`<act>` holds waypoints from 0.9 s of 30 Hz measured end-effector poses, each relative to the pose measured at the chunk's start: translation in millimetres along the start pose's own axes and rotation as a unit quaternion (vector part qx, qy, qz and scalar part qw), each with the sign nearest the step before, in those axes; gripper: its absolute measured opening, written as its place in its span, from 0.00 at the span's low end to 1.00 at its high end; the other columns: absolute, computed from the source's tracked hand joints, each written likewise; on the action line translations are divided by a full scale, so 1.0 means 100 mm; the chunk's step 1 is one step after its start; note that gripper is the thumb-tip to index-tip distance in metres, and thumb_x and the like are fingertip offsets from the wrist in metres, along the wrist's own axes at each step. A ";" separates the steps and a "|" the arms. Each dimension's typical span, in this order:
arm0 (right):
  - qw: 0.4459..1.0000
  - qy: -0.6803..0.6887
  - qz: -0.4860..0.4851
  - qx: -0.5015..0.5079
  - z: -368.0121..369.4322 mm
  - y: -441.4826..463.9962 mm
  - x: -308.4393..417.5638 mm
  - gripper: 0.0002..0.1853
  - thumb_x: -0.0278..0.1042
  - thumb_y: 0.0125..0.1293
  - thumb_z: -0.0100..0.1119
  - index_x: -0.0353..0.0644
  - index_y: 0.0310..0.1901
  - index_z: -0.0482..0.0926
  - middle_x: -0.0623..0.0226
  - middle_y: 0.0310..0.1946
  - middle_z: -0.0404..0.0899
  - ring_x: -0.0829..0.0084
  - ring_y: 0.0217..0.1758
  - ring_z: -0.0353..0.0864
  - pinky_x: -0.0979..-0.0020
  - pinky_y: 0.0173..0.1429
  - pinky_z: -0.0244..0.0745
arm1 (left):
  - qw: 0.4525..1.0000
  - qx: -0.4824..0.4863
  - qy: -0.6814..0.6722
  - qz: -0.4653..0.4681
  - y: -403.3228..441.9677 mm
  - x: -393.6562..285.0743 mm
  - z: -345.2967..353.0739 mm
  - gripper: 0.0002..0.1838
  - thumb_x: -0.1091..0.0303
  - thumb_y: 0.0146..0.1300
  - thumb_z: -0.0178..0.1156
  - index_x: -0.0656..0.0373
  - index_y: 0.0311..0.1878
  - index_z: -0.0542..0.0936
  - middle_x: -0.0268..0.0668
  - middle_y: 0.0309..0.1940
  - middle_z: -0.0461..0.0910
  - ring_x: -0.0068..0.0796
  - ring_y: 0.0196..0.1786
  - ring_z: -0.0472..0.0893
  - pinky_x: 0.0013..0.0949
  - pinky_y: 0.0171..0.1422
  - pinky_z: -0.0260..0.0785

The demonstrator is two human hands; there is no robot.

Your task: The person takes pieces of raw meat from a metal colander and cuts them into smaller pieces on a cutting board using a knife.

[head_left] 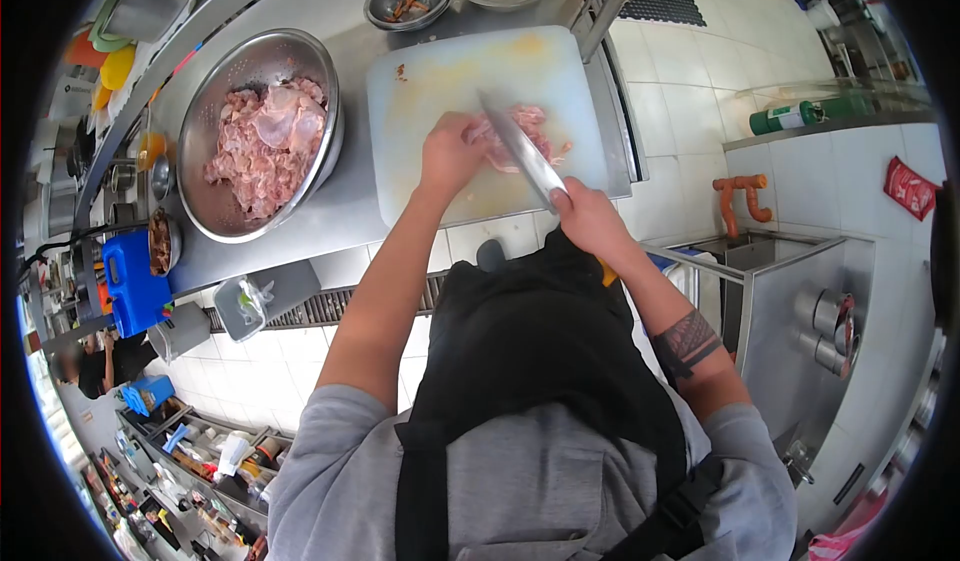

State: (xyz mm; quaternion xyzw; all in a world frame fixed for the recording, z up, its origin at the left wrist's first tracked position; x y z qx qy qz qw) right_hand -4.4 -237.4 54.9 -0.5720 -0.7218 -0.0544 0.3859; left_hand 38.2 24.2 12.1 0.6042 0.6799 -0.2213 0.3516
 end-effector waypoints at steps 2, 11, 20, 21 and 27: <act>0.999 -0.003 -0.027 -0.023 0.09 0.25 0.05 0.16 0.42 0.83 0.52 0.37 0.56 0.77 0.37 0.37 0.85 0.31 0.45 0.84 0.37 0.52 0.78 | 1.000 0.015 -0.006 -0.009 -0.02 0.00 -0.02 0.17 0.73 0.56 0.73 0.65 0.50 0.87 0.43 0.46 0.87 0.38 0.45 0.88 0.38 0.53 0.83; 0.998 0.035 -0.055 -0.007 0.13 0.82 0.55 0.17 0.39 0.82 0.51 0.30 0.52 0.77 0.36 0.43 0.86 0.35 0.48 0.86 0.38 0.54 0.78 | 0.997 -0.002 -0.081 0.008 -0.15 0.06 -0.06 0.15 0.76 0.60 0.73 0.64 0.51 0.88 0.42 0.51 0.88 0.36 0.49 0.89 0.35 0.59 0.83; 0.994 -0.074 -0.044 0.072 -0.24 -0.59 -0.12 0.16 0.43 0.83 0.52 0.36 0.48 0.75 0.37 0.36 0.85 0.32 0.44 0.85 0.36 0.51 0.76 | 0.995 -0.034 -0.093 -0.008 -0.23 0.17 -0.10 0.14 0.76 0.60 0.73 0.59 0.50 0.89 0.43 0.49 0.89 0.39 0.47 0.90 0.38 0.54 0.85; 0.990 -0.092 -0.051 0.091 -0.33 -0.68 -0.17 0.16 0.44 0.83 0.53 0.37 0.47 0.75 0.38 0.35 0.84 0.32 0.43 0.84 0.36 0.50 0.76 | 0.995 -0.026 -0.087 -0.031 -0.24 0.21 -0.12 0.15 0.73 0.59 0.74 0.59 0.50 0.89 0.43 0.48 0.89 0.40 0.46 0.90 0.39 0.53 0.84; 0.996 -0.084 0.005 0.017 -0.56 -0.77 -0.14 0.16 0.45 0.83 0.54 0.37 0.46 0.76 0.37 0.31 0.84 0.32 0.41 0.84 0.36 0.47 0.75 | 0.997 -0.018 -0.013 -0.073 -0.12 -0.01 -0.17 0.18 0.63 0.60 0.76 0.64 0.49 0.87 0.45 0.46 0.89 0.38 0.43 0.89 0.38 0.51 0.82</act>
Point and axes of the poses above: each hand's wrist, its own y-axis towards the middle knuckle, its own z-axis out of the palm, x = y × z, the point moved 2 cm from there along y, towards the middle knuckle
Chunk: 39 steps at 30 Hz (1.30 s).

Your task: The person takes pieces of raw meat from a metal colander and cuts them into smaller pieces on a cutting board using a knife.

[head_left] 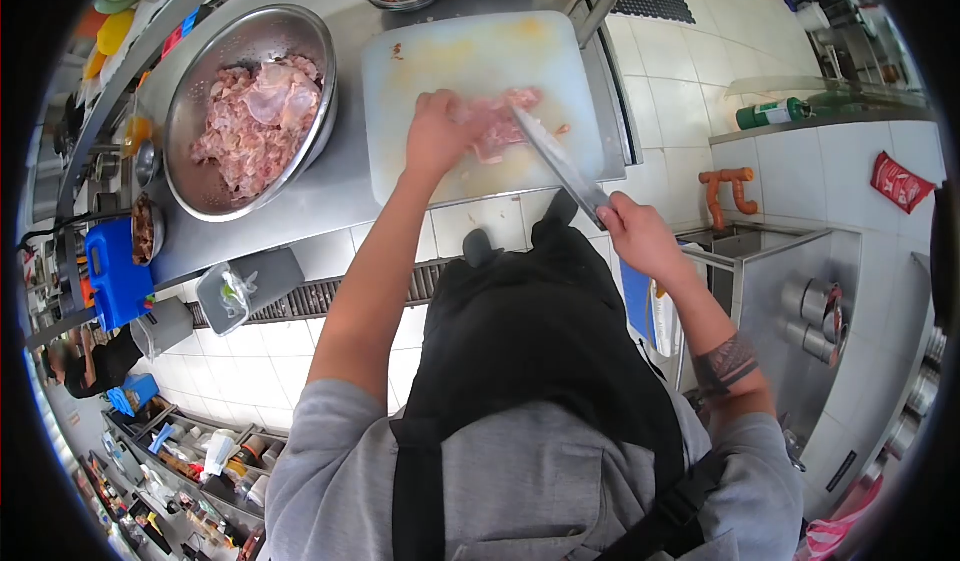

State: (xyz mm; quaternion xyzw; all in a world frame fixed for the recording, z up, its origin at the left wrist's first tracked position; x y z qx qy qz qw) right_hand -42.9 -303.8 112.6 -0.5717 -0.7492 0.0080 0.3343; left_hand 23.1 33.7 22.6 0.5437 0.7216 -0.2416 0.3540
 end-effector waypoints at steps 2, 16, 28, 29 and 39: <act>1.000 0.023 -0.005 -0.014 0.11 0.12 0.05 0.16 0.45 0.83 0.54 0.37 0.47 0.76 0.37 0.32 0.84 0.31 0.41 0.84 0.36 0.47 0.75 | 0.996 -0.016 0.068 0.048 0.02 -0.05 0.03 0.18 0.61 0.61 0.76 0.64 0.48 0.87 0.46 0.46 0.89 0.39 0.42 0.88 0.38 0.49 0.82; 0.997 0.067 -0.006 0.041 0.76 0.99 0.70 0.15 0.40 0.83 0.51 0.33 0.51 0.77 0.38 0.37 0.87 0.38 0.43 0.89 0.42 0.50 0.83 | 0.993 -0.021 -0.086 -0.077 -0.11 0.27 0.02 0.16 0.65 0.65 0.74 0.65 0.51 0.90 0.37 0.34 0.90 0.23 0.36 0.88 0.32 0.44 0.82; 0.991 -0.120 -0.051 0.041 0.50 0.44 0.61 0.11 0.36 0.79 0.52 0.40 0.55 0.73 0.46 0.35 0.88 0.39 0.42 0.89 0.38 0.48 0.81 | 0.996 -0.087 0.030 -0.009 -0.18 0.30 -0.12 0.14 0.64 0.63 0.71 0.58 0.50 0.91 0.45 0.50 0.88 0.47 0.52 0.87 0.44 0.59 0.81; 0.991 -0.120 -0.049 0.045 0.38 0.25 0.48 0.11 0.39 0.81 0.52 0.40 0.54 0.73 0.46 0.34 0.87 0.39 0.41 0.89 0.38 0.47 0.80 | 0.996 -0.089 0.026 -0.011 -0.22 0.31 -0.15 0.14 0.64 0.63 0.71 0.58 0.50 0.91 0.45 0.50 0.88 0.47 0.52 0.87 0.44 0.59 0.81; 0.999 -0.022 0.031 -0.037 -0.28 -0.36 0.11 0.17 0.46 0.83 0.55 0.38 0.44 0.77 0.42 0.30 0.84 0.35 0.39 0.85 0.38 0.44 0.76 | 0.973 -0.007 0.119 0.200 -0.19 0.06 -0.08 0.13 0.64 0.67 0.68 0.58 0.51 0.91 0.44 0.56 0.85 0.52 0.62 0.81 0.48 0.67 0.77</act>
Point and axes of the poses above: each hand's wrist, its own y-axis towards the middle knuckle, its own z-axis out of the palm, x = y × z, the point moved 2 cm from there along y, towards the middle knuckle
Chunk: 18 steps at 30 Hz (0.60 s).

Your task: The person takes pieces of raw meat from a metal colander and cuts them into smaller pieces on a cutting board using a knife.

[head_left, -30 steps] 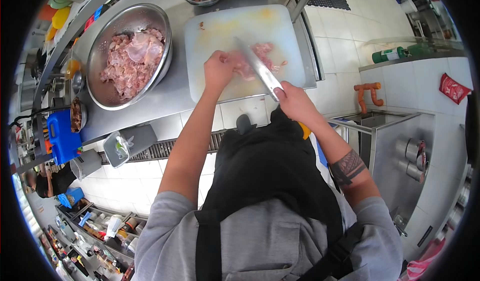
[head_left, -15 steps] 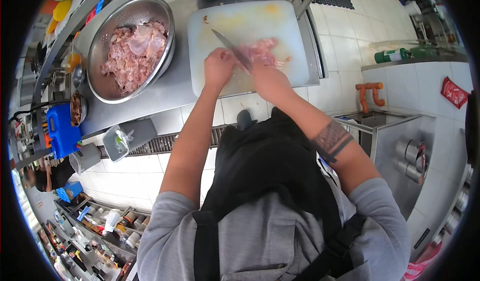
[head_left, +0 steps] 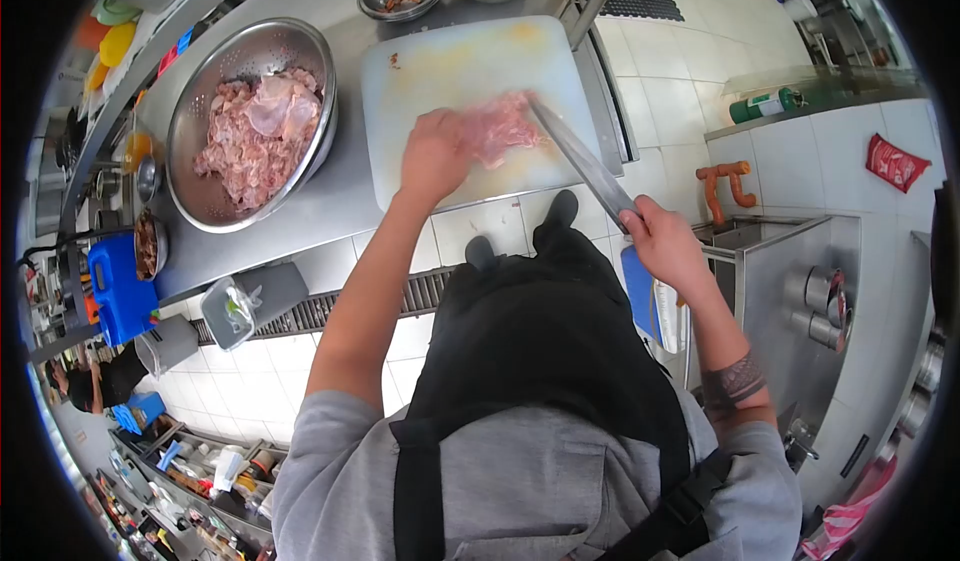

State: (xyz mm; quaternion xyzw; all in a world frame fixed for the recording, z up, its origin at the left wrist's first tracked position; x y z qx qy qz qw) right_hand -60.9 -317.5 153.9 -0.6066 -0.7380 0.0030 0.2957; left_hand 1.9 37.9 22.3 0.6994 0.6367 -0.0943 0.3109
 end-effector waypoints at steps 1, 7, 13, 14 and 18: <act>1.000 0.019 0.011 -0.023 0.04 0.02 0.01 0.17 0.46 0.83 0.55 0.38 0.44 0.77 0.41 0.30 0.84 0.34 0.39 0.85 0.39 0.44 0.76 | 0.998 -0.015 -0.062 -0.001 0.11 -0.08 0.08 0.14 0.63 0.65 0.69 0.59 0.50 0.91 0.45 0.57 0.85 0.52 0.64 0.80 0.48 0.67 0.77; 0.992 0.103 0.055 -0.051 0.19 -0.01 0.04 0.18 0.47 0.83 0.56 0.37 0.45 0.77 0.39 0.32 0.84 0.33 0.40 0.84 0.41 0.45 0.77 | 0.937 0.329 -0.006 -0.113 0.70 -0.36 0.10 0.29 0.61 0.57 0.77 0.66 0.59 0.86 0.47 0.54 0.89 0.49 0.55 0.88 0.44 0.62 0.81; 0.975 0.177 0.108 -0.080 0.27 -0.12 -0.35 0.19 0.47 0.82 0.58 0.35 0.44 0.77 0.42 0.28 0.82 0.36 0.36 0.83 0.45 0.43 0.76 | 0.792 0.242 -0.508 -0.236 0.71 -0.07 -0.08 0.18 0.73 0.64 0.73 0.68 0.56 0.84 0.39 0.46 0.89 0.32 0.47 0.89 0.38 0.54 0.84; 0.969 0.197 0.115 -0.092 0.28 -0.13 -0.43 0.19 0.47 0.82 0.58 0.35 0.44 0.77 0.44 0.26 0.80 0.37 0.33 0.82 0.46 0.41 0.75 | 0.795 0.246 -0.504 -0.233 0.74 -0.04 -0.15 0.18 0.73 0.64 0.73 0.68 0.56 0.84 0.39 0.46 0.89 0.32 0.47 0.89 0.38 0.54 0.84; 0.958 0.234 0.130 -0.107 0.28 -0.12 -0.57 0.19 0.45 0.83 0.57 0.34 0.42 0.76 0.48 0.24 0.77 0.45 0.28 0.78 0.51 0.39 0.74 | 0.809 0.179 -0.507 -0.238 0.97 -0.16 -0.75 0.19 0.77 0.65 0.72 0.67 0.58 0.81 0.40 0.44 0.88 0.30 0.41 0.89 0.37 0.45 0.84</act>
Point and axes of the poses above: each hand's wrist, its own y-axis towards the middle knuckle, its own z-axis out of the palm, x = y × z, the point moved 2 cm from there along y, towards the middle knuckle
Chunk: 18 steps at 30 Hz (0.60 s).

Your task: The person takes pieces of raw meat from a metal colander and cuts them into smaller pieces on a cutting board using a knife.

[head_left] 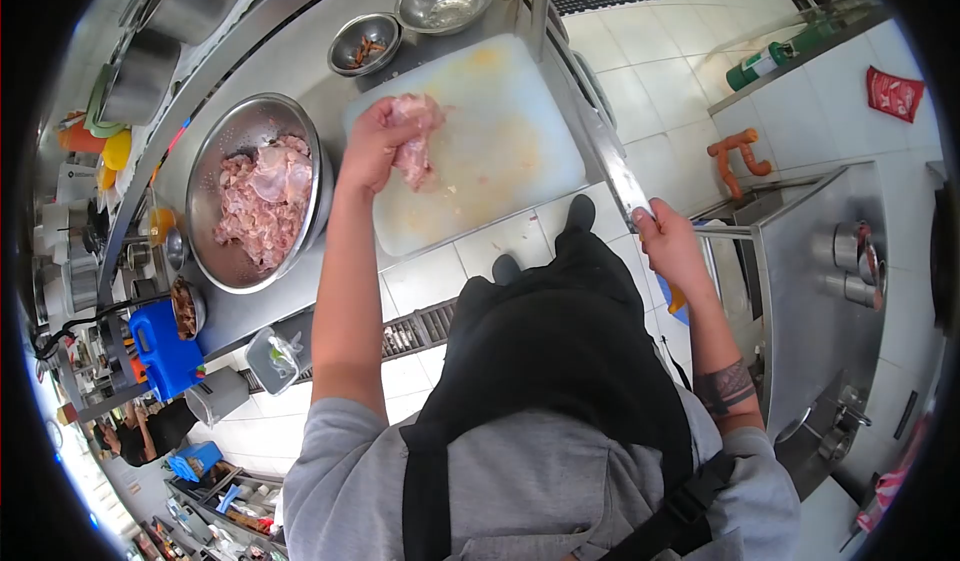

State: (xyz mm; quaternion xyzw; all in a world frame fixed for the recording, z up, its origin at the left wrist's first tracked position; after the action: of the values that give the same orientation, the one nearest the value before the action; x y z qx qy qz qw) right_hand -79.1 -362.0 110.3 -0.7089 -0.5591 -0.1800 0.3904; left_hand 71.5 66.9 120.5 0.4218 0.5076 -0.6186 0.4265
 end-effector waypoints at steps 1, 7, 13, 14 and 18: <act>1.000 0.012 0.027 0.007 -0.03 0.01 0.05 0.19 0.45 0.82 0.57 0.34 0.42 0.76 0.50 0.23 0.76 0.49 0.27 0.77 0.53 0.38 0.73 | 0.999 0.000 0.036 0.003 -0.05 -0.17 0.00 0.20 0.77 0.65 0.73 0.67 0.59 0.80 0.39 0.43 0.88 0.30 0.41 0.89 0.37 0.42 0.84; 0.999 0.026 0.023 0.021 0.05 0.15 0.07 0.18 0.44 0.82 0.58 0.34 0.42 0.76 0.51 0.24 0.77 0.56 0.27 0.77 0.55 0.38 0.73 | 0.805 0.048 0.586 0.079 -0.20 -0.09 0.71 0.26 0.63 0.68 0.70 0.58 0.67 0.80 0.52 0.58 0.86 0.49 0.57 0.88 0.48 0.62 0.80; 0.999 0.013 0.007 0.030 0.19 0.18 0.05 0.17 0.44 0.83 0.58 0.37 0.42 0.75 0.60 0.23 0.75 0.66 0.25 0.75 0.61 0.33 0.72 | 0.787 0.140 0.508 0.322 -0.40 1.15 1.38 0.19 0.66 0.72 0.60 0.65 0.61 0.82 0.55 0.63 0.83 0.57 0.64 0.83 0.55 0.70 0.75; 0.999 0.003 -0.023 0.029 0.22 0.16 0.01 0.17 0.44 0.84 0.58 0.39 0.40 0.74 0.71 0.20 0.71 0.80 0.21 0.71 0.68 0.26 0.69 | 0.847 0.197 0.479 0.120 -0.37 1.07 1.40 0.19 0.65 0.74 0.57 0.60 0.63 0.84 0.51 0.57 0.87 0.52 0.64 0.84 0.51 0.72 0.75; 0.999 -0.019 -0.026 0.031 0.32 0.15 -0.01 0.18 0.45 0.83 0.60 0.37 0.40 0.74 0.63 0.21 0.74 0.71 0.22 0.74 0.62 0.31 0.73 | 0.856 -0.010 0.491 0.160 0.02 0.91 0.94 0.18 0.61 0.75 0.60 0.59 0.61 0.86 0.52 0.61 0.85 0.55 0.65 0.83 0.47 0.70 0.75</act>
State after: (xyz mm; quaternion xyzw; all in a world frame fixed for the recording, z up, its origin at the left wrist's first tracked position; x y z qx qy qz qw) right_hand -71.0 -339.5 84.6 -0.6847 -0.5902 -0.1591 0.3969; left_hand 39.4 -35.0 44.8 0.7420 0.5828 -0.2489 0.2188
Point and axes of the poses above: each hand's wrist, its own y-axis towards the middle knuckle, its own z-axis out of the palm, x = y × z, the point moved 2 cm from there along y, towards the middle knuckle
